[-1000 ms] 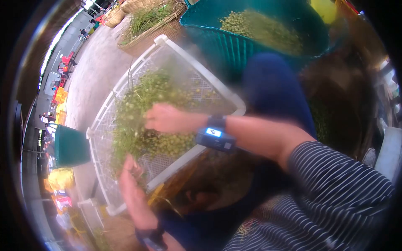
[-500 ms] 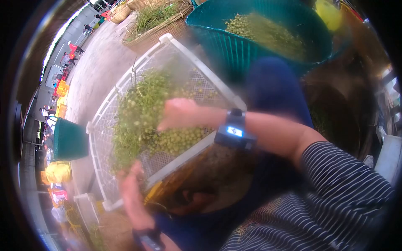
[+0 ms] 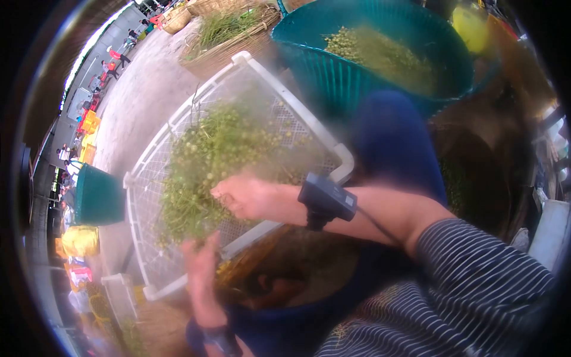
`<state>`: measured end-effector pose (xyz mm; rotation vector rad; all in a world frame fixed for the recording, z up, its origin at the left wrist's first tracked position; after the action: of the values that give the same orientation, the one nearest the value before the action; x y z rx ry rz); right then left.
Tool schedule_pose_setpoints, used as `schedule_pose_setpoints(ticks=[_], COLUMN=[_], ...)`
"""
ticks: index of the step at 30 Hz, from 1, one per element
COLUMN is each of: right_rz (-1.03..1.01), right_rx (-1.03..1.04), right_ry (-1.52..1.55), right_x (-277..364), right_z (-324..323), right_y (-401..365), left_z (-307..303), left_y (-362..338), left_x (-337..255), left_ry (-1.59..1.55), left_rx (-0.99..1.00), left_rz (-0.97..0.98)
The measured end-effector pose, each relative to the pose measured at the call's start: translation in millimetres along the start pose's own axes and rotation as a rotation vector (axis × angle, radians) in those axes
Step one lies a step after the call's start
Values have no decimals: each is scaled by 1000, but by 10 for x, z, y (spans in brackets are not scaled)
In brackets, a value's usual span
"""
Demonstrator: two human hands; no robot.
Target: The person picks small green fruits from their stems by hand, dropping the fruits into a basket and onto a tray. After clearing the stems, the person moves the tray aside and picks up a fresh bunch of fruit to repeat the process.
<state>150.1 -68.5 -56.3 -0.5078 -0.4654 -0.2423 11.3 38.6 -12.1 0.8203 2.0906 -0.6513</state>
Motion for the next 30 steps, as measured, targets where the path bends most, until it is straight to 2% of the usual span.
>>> schedule_pose_setpoints(ticks=[2, 3, 4, 5, 7, 8, 9, 10, 11, 12, 14, 15, 16, 18, 19, 21, 23, 26, 28, 30], right_rz=[-147, -72, 69, 73, 131, 131, 0, -131, -161, -161, -235, -241, -390, -666, -667, -725, -807, -1045, -1104, -1184], right_rx=[81, 84, 56, 62, 335, 336, 251, 164, 10, 10, -210, -214, -245, -286, -289, -685, -614, -456, -412, -215], right_ry=[-265, -265, -38, -41, 58, 58, -110, -279, -227, -227, -559, -557, -1013, -1928, -1925, -1933, -1848, -1611, -1580, -1609], right_x=[38, 132, 236, 332, 467, 535, 642, 768, 861, 877, 979, 968, 976, 884, 837, 816, 838, 892, 891, 817], right_z=[-130, -54, 63, 71, 157, 124, 48, -32, -226, -242, -343, -479, -659, -825, -705, -431, 4, 605, 757, 856], right_y=[120, -25, -193, -246, -352, -387, -407, -429, -381, -421, -544, -495, -360, -162, -239, -483, -572, -809, -798, -729], left_z=[-44, -91, -126, -120, -164, -179, -206, -282, -340, -361, -407, -433, -434, -433, -459, -498, -515, -531, -510, -467], left_y=[13, 34, 50, 40, 82, 115, 135, 146, 127, 119, 92, 93, 68, -78, -148, -173, -207, -164, -142, -147], left_x=[8, 55, 85, 0, 3, -1, 27, -15, -74, -64, -96, -36, -117, -158, -206, -249, -252, -183, -206, -245], left_ry=[12, -44, -101, -185, -146, -109, -107, 99, 304, 304, 272, 235, 234, -244, -311, -385, -456, -424, -334, -245], left_rx=[-4, -66, -127, -115, -104, -87, -86, -173, -259, -258, -318, -336, -332, -241, -309, -295, -299, -252, -199, -149], left_rz=[-19, -75, -129, -133, -94, -55, -55, 95, 244, 243, 323, 290, 298, -74, -111, -89, -85, -29, 2, 30])
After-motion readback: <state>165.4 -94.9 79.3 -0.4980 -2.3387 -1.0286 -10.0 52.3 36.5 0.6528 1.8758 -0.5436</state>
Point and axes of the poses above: each hand's wrist, its own y-axis towards the middle knuckle, its own z-axis out of the palm, x = y × z, the point moved 5 cm from there along y, towards the middle knuckle, and after that the axes turned 2 degrees about z, right-handed, at the moved point
